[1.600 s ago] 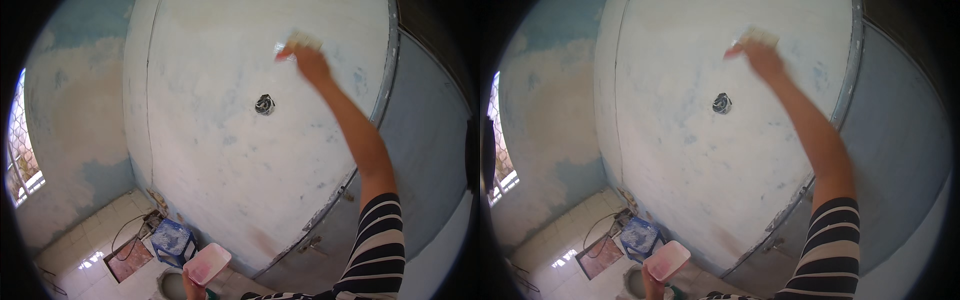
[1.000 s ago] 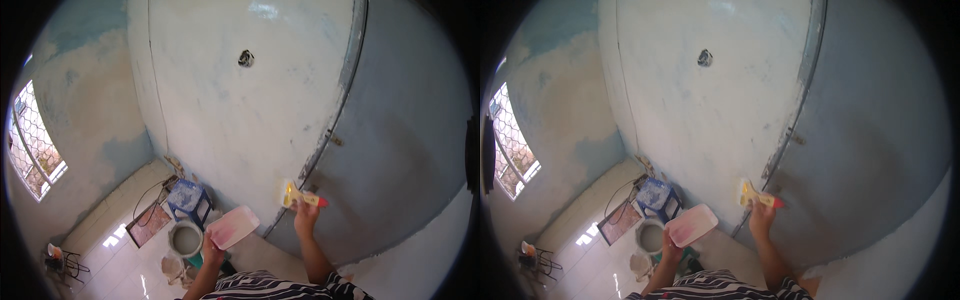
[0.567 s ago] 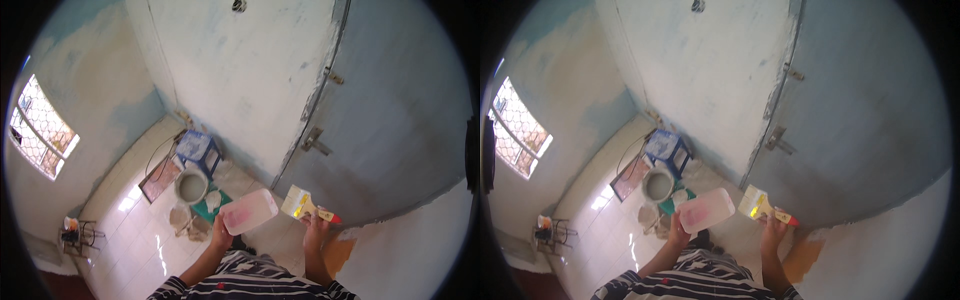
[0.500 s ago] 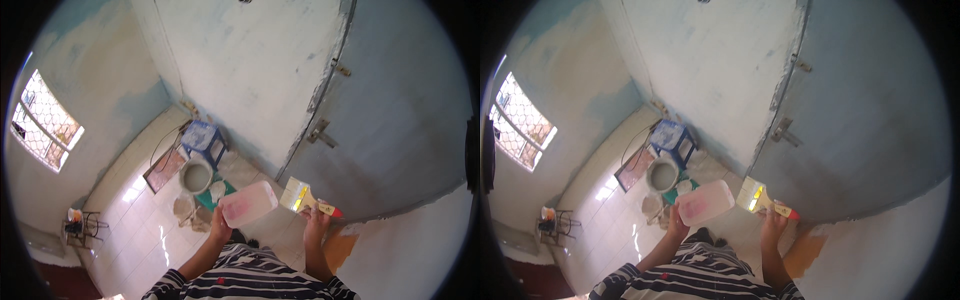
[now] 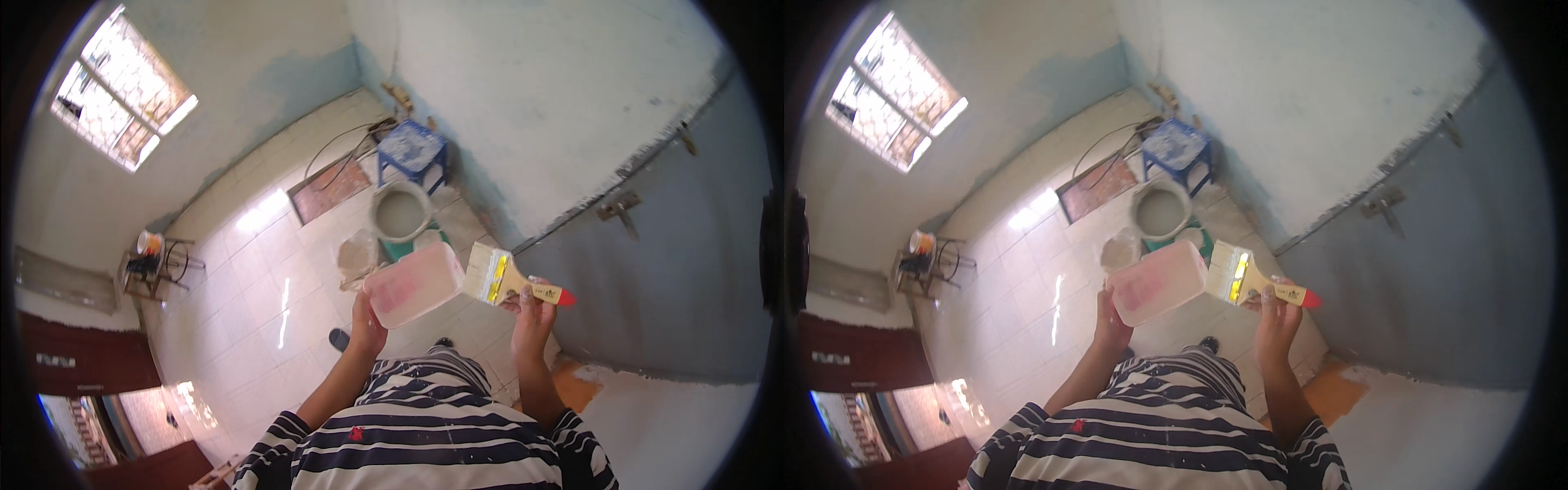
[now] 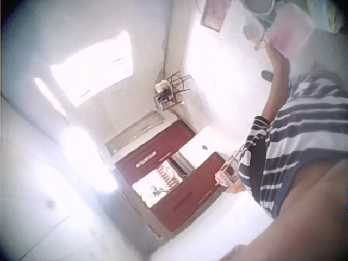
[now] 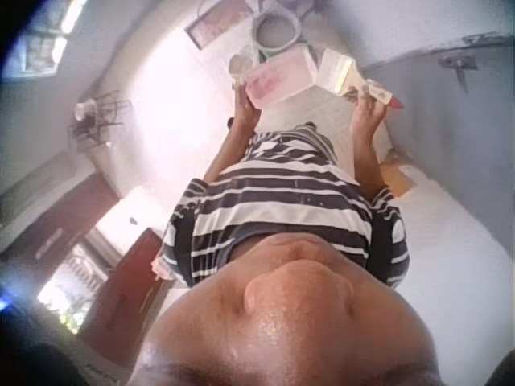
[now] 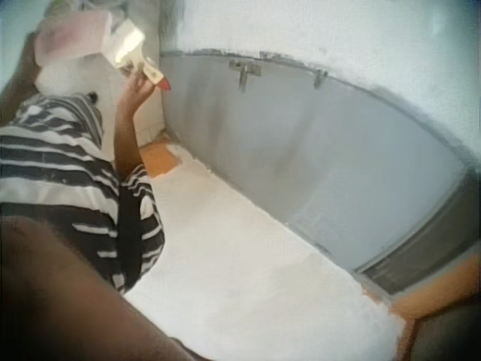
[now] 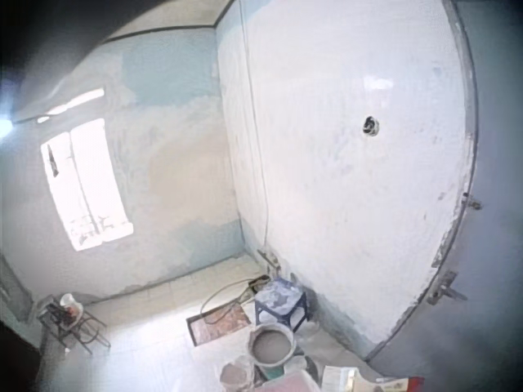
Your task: The person paints a wall using a brush, frequently dipping the brush into a pink paint tray held in their other hand.
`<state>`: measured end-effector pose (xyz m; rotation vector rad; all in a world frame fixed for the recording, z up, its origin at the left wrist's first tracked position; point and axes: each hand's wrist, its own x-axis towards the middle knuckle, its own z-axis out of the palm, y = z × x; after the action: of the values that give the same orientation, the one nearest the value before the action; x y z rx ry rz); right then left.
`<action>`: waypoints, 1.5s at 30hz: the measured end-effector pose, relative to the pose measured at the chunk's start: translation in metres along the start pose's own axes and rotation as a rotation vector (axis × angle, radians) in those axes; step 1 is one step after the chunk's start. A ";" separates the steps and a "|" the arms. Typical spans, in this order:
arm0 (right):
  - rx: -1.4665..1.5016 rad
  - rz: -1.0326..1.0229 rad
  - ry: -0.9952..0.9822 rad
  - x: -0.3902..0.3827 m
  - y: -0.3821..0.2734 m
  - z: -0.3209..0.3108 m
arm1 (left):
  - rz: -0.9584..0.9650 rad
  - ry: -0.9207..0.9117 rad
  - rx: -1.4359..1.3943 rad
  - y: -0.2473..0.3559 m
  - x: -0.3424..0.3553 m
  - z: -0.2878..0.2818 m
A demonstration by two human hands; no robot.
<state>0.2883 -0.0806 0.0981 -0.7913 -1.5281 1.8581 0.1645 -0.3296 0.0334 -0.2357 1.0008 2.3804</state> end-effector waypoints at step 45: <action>-0.688 -0.379 -1.017 0.202 0.008 0.688 | 0.087 -0.138 0.259 0.545 0.412 -0.175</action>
<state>-0.3665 -0.3589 0.1858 0.3108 -2.7744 1.4624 -0.4852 -0.5969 0.0949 0.0676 1.2590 2.2765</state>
